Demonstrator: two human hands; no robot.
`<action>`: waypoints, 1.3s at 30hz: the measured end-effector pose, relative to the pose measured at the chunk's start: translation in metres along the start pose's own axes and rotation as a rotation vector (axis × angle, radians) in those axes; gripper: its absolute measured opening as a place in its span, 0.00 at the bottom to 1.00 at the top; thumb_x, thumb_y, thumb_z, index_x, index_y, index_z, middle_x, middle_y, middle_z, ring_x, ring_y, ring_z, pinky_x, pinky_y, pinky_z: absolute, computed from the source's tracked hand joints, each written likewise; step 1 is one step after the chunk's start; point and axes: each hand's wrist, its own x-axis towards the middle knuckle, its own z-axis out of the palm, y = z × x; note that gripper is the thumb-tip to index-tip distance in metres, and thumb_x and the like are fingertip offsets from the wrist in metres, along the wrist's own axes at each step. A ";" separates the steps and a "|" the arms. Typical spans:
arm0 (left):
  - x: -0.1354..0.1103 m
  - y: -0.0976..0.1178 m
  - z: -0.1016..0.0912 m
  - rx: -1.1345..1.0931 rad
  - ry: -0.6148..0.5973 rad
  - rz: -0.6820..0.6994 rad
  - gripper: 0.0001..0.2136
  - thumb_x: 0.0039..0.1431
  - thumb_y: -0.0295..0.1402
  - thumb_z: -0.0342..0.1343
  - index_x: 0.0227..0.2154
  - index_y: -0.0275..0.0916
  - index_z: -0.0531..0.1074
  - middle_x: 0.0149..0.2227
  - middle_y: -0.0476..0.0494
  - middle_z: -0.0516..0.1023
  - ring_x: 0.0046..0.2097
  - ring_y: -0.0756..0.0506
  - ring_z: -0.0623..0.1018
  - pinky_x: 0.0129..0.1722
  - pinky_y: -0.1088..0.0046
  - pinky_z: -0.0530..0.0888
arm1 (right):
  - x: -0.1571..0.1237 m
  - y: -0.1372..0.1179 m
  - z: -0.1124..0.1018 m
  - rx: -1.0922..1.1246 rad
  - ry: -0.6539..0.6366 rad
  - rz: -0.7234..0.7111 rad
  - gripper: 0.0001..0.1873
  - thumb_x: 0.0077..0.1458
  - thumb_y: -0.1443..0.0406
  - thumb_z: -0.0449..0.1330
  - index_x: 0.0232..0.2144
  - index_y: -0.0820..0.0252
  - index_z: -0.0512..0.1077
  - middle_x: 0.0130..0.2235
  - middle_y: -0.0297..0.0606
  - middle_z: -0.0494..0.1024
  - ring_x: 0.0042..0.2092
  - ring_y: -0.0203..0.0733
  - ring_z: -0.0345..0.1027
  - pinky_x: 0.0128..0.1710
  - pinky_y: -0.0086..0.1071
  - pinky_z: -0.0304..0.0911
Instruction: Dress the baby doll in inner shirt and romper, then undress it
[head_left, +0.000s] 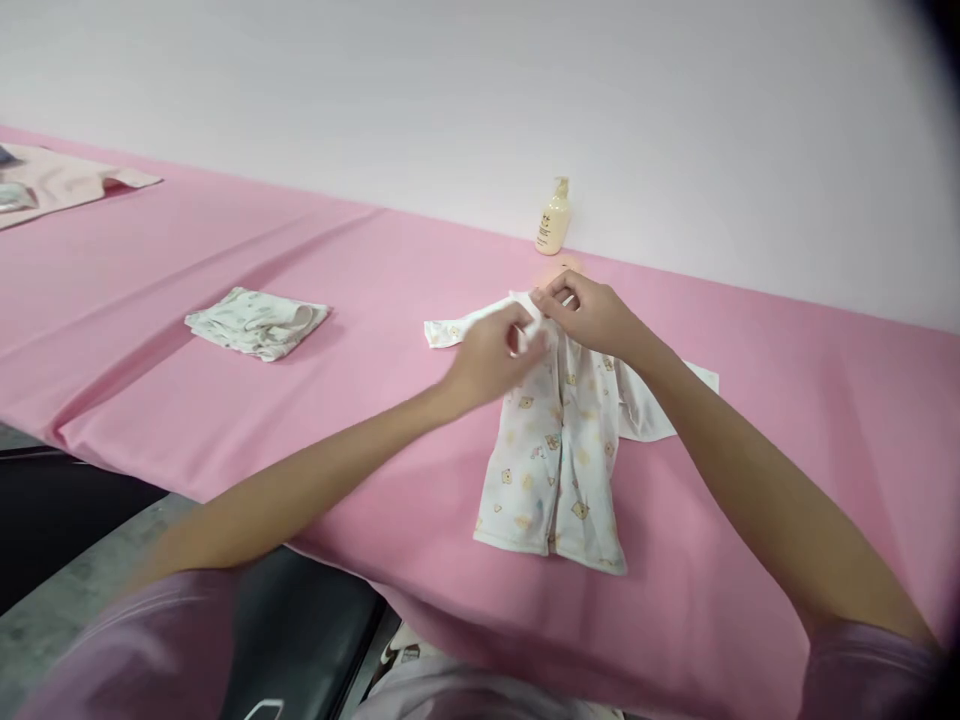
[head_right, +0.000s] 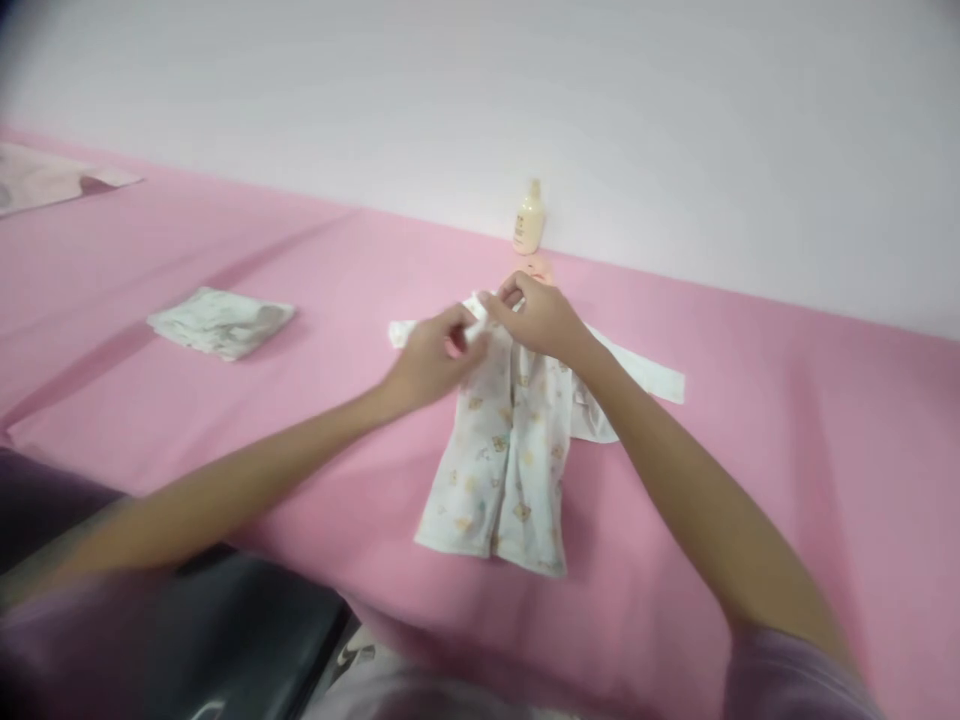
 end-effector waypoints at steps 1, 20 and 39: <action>-0.001 0.007 0.013 0.031 -0.061 0.057 0.10 0.72 0.38 0.63 0.37 0.44 0.69 0.32 0.48 0.77 0.35 0.43 0.75 0.40 0.61 0.74 | 0.004 0.001 0.001 -0.021 -0.022 0.032 0.29 0.71 0.36 0.66 0.43 0.54 0.76 0.47 0.44 0.86 0.47 0.49 0.78 0.47 0.39 0.72; -0.061 -0.058 -0.006 0.235 -0.234 0.053 0.11 0.72 0.35 0.60 0.50 0.45 0.64 0.48 0.41 0.83 0.47 0.37 0.83 0.43 0.59 0.77 | 0.019 -0.015 0.016 -0.652 -0.091 0.098 0.22 0.62 0.67 0.67 0.58 0.62 0.73 0.47 0.55 0.82 0.50 0.64 0.77 0.51 0.49 0.71; -0.070 -0.048 0.001 0.338 -0.269 0.172 0.15 0.65 0.23 0.58 0.49 0.45 0.65 0.41 0.47 0.84 0.41 0.39 0.83 0.46 0.63 0.77 | 0.047 0.021 0.021 -0.641 0.059 0.063 0.21 0.72 0.52 0.63 0.54 0.61 0.79 0.53 0.57 0.85 0.53 0.65 0.78 0.55 0.53 0.72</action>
